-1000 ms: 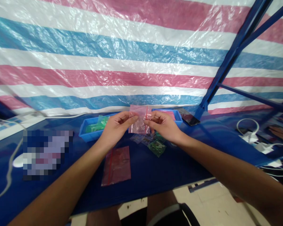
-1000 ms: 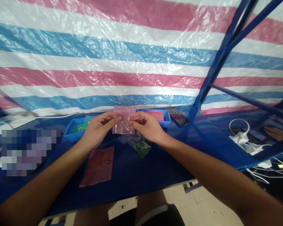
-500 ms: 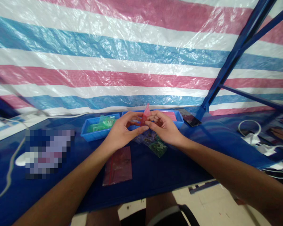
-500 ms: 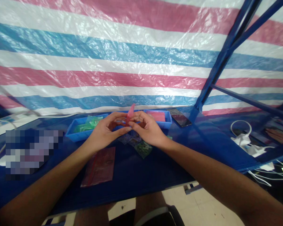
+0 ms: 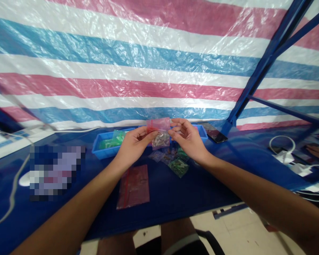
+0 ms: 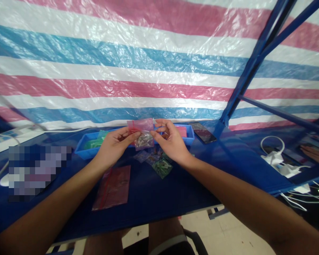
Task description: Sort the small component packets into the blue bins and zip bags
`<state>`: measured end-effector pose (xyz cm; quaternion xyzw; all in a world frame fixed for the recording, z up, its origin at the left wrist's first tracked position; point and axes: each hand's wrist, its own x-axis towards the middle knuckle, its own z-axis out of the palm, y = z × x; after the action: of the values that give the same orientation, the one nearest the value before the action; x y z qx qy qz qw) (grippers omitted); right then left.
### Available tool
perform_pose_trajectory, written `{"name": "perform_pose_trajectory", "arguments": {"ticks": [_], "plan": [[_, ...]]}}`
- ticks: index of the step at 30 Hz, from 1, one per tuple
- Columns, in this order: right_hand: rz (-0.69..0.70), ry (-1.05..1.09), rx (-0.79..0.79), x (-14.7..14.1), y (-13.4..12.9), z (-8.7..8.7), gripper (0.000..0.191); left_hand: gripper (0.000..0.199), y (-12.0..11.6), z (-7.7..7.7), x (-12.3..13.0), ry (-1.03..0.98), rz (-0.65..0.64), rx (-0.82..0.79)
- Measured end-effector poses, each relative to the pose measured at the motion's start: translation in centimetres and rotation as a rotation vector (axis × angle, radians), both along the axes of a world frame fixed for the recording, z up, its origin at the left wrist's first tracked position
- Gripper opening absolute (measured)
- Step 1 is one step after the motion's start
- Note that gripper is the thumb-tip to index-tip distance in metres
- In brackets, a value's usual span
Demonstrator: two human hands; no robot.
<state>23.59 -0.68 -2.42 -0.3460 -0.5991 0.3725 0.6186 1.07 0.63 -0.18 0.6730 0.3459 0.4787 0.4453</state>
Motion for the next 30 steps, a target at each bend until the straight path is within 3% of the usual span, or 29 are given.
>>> {"name": "perform_pose_trajectory", "arguments": {"ticks": [7,13,19,26,30], "plan": [[0.190,0.019,-0.109,-0.15,-0.10,0.31,0.045,0.046,0.41,-0.31,-0.68,0.086,0.000,-0.010],[0.154,0.035,-0.116,0.12,-0.06,0.46,0.039,0.051,0.38,-0.23,-0.57,0.114,-0.021,-0.012],[0.136,0.065,-0.125,0.07,-0.29,0.74,0.040,0.052,0.20,-0.15,-0.16,-0.011,-0.097,-0.033],[0.196,0.029,-0.171,-0.08,-0.46,0.90,0.046,0.060,0.30,-0.48,-0.18,-0.071,-0.047,-0.012],[0.165,0.014,-0.147,-0.03,-0.61,0.95,0.042,0.048,0.21,-0.23,-0.17,-0.053,-0.049,0.009]]}}
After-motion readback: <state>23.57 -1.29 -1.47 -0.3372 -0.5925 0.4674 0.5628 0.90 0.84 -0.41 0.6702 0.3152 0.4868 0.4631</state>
